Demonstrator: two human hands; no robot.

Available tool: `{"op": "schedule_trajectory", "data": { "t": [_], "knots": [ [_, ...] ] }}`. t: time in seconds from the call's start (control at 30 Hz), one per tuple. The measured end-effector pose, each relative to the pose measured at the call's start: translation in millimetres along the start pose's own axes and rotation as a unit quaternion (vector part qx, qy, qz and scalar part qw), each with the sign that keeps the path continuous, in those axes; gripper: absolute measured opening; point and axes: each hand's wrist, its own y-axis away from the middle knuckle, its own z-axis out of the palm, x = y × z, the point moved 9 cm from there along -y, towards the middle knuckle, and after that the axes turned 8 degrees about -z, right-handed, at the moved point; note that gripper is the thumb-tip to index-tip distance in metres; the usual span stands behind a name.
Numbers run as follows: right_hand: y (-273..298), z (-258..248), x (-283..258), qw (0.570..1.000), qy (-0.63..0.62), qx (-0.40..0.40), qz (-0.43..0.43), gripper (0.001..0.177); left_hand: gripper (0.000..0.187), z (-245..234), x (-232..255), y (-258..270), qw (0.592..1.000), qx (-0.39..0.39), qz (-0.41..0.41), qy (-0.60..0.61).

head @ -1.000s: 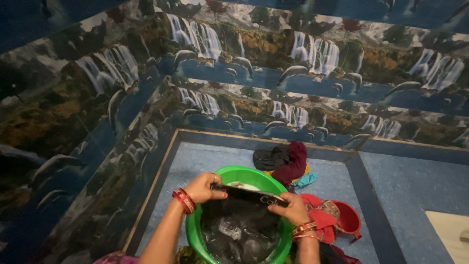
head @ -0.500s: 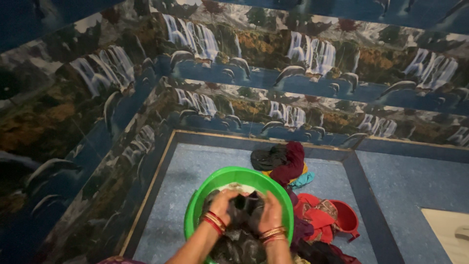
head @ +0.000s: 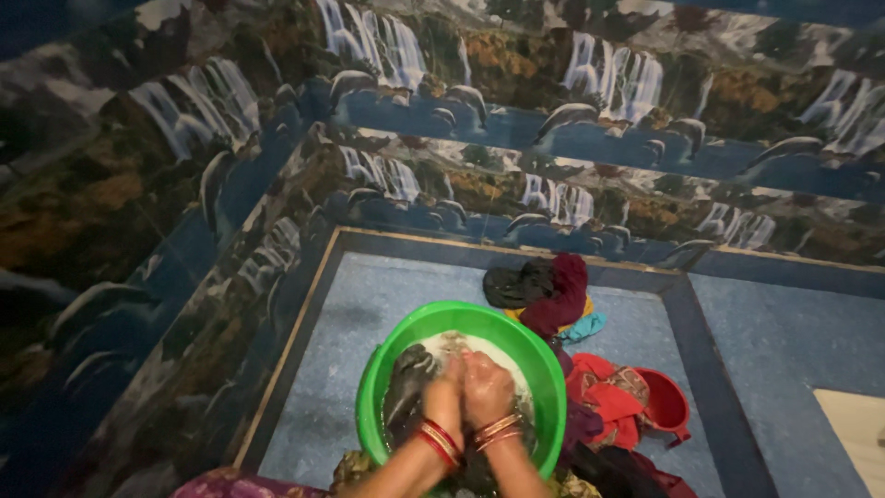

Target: The person hand-washes several dark-colored garments in a green basin filled with soapy water. They repeatedly submerge, scrub, and wring the clothes, then lift and inspect them before placing them aside.

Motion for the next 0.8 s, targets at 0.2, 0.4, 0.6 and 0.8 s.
{"op": "schedule_trajectory", "data": {
  "t": [0.2,0.4,0.6,0.8],
  "knots": [
    [29,14,-85,0.975,0.053,0.013,-0.214,0.027,0.042,5,16,10,0.996,-0.034,-0.051,0.059],
    [-3,-5,-22,0.999,-0.05,-0.003,-0.003,0.033,0.037,10,2,24,0.998,-0.022,-0.046,0.039],
    [23,-4,-83,0.982,-0.032,0.032,-0.184,0.022,0.043,33,27,27,0.971,-0.192,-0.065,0.128],
    [14,-7,-8,0.998,0.039,0.04,0.027,0.03,0.034,10,10,18,0.999,-0.025,-0.04,-0.017]
  ]
}}
